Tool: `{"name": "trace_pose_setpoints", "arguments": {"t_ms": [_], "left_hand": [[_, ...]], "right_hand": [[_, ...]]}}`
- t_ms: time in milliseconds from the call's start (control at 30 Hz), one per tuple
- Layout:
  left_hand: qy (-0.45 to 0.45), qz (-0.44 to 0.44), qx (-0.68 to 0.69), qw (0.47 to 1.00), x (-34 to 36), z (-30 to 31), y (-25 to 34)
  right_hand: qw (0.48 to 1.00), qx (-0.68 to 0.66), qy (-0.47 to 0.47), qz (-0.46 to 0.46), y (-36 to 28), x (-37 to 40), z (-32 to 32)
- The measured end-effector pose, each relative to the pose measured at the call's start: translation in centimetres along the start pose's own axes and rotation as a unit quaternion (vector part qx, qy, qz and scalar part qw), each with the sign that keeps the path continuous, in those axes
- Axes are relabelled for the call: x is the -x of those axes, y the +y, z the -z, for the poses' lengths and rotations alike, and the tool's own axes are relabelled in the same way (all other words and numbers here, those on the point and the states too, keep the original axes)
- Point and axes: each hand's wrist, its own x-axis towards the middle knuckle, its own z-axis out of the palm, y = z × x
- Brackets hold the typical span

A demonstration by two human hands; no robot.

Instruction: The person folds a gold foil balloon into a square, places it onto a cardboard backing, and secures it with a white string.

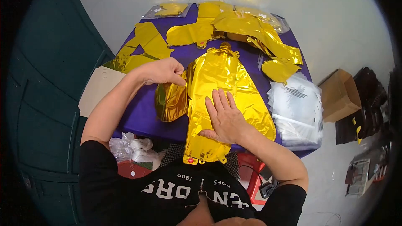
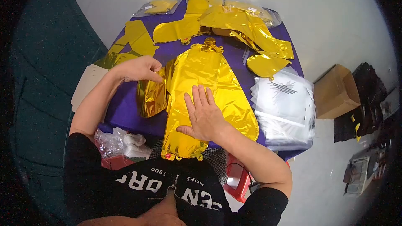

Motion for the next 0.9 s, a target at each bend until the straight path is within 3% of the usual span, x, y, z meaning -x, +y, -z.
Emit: {"name": "trace_pose_setpoints", "arguments": {"t_ms": [233, 333, 433, 533, 567, 667, 767, 867, 900], "left_hand": [[-0.006, -0.051, -0.134, 0.99, -1.9, -1.6, 4.5], [0.002, -0.118, -0.188, 0.975, -3.2, -3.3, 5.1], [-0.025, -0.163, -0.135, 0.977, -3.5, -5.7, 5.4], [-0.08, -0.103, 0.054, 0.99, -1.3, -6.3, 6.7], [-0.052, -0.127, 0.11, 0.984, -2.0, -6.4, 5.3], [0.148, -0.151, 0.188, 0.959, -2.5, -5.0, 1.8], [0.295, -0.196, -0.063, 0.933, -3.4, -4.9, -2.7], [0.277, -0.255, -0.191, 0.907, -3.3, -6.9, -4.0], [0.193, -0.227, -0.161, 0.941, -2.7, -6.9, -2.6]], "right_hand": [[1.0, 0.001, -0.011, -0.003, -0.1, -0.1, 0.3], [1.0, 0.001, -0.013, -0.003, -0.1, -0.1, 0.2], [0.999, 0.004, -0.047, 0.003, -0.2, -0.1, 0.7], [0.997, 0.002, -0.068, 0.028, 0.2, -0.1, 0.9], [0.998, 0.002, -0.061, 0.033, 0.6, 0.1, 0.2], [0.997, -0.018, -0.056, 0.042, 0.4, 0.1, 0.7], [0.997, 0.027, -0.059, 0.031, 0.4, 0.0, 0.1], [0.997, 0.031, -0.066, 0.03, 0.6, 0.0, 0.0], [0.997, 0.019, -0.061, 0.034, 0.6, 0.0, 0.1]]}}
